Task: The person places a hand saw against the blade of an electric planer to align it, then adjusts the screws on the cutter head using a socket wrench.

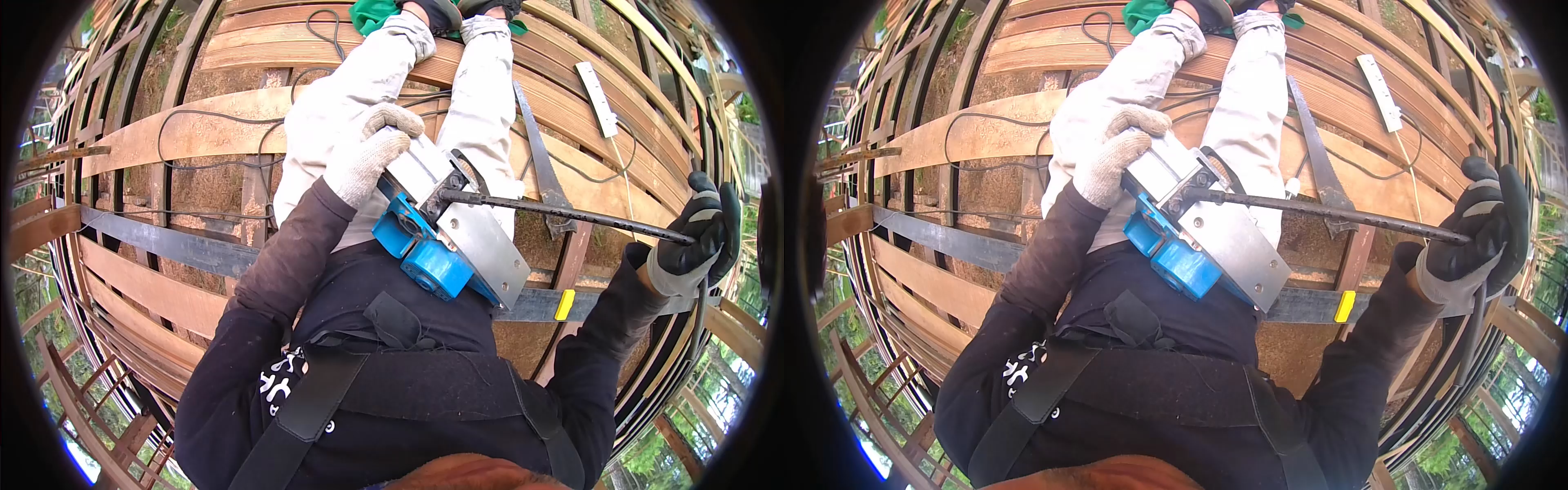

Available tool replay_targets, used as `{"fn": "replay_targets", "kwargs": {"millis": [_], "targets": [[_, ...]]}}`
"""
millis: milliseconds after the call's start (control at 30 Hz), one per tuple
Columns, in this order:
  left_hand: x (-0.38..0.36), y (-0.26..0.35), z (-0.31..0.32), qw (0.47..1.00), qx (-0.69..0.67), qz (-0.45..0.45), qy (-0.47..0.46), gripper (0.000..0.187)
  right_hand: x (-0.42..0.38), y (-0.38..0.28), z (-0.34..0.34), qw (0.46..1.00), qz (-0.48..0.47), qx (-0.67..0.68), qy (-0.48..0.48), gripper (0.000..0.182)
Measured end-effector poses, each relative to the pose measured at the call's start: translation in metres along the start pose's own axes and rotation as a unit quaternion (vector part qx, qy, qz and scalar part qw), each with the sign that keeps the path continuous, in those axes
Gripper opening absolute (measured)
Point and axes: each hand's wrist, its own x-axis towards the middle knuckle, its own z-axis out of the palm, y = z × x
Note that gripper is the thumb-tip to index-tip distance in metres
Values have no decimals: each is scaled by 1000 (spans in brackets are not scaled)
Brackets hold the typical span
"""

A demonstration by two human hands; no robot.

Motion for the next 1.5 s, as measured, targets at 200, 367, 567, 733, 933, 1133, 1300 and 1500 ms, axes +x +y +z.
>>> {"fn": "replay_targets", "kwargs": {"millis": [200, 367, 567, 733, 933, 1133, 1300, 1500], "targets": [[2, 2, 1, 1000, 15, 10, -7, 18, 29, 24, -6, 985, -94, 81, -117, 51], [1, 2, 2, 1000, 16, 9, 0, 18, 52, 15, -8, 964, -156, 12, -215, 55], [-8, 19, 12, 997, 72, 7, 8, 19, 25, 10, -18, 984, 103, -29, -143, 49], [-27, 38, 22, 991, 125, 17, 40, 16, -11, 7, -26, 982, 167, -3, -90, 52], [-23, 25, 33, 993, 101, 35, 39, 12, -30, -3, -73, 945, 273, -105, -145, 43], [14, 31, 24, 972, 223, 71, -7, 32, -36, 28, -36, 949, 312, -42, 36, 35], [13, 18, 17, 981, 189, -47, -6, 49, -11, -23, 14, 981, 108, -85, 138, 45], [4, 13, 11, 988, 154, -26, 10, 44, -18, -3, 43, 956, 69, -36, 282, 37]]}}
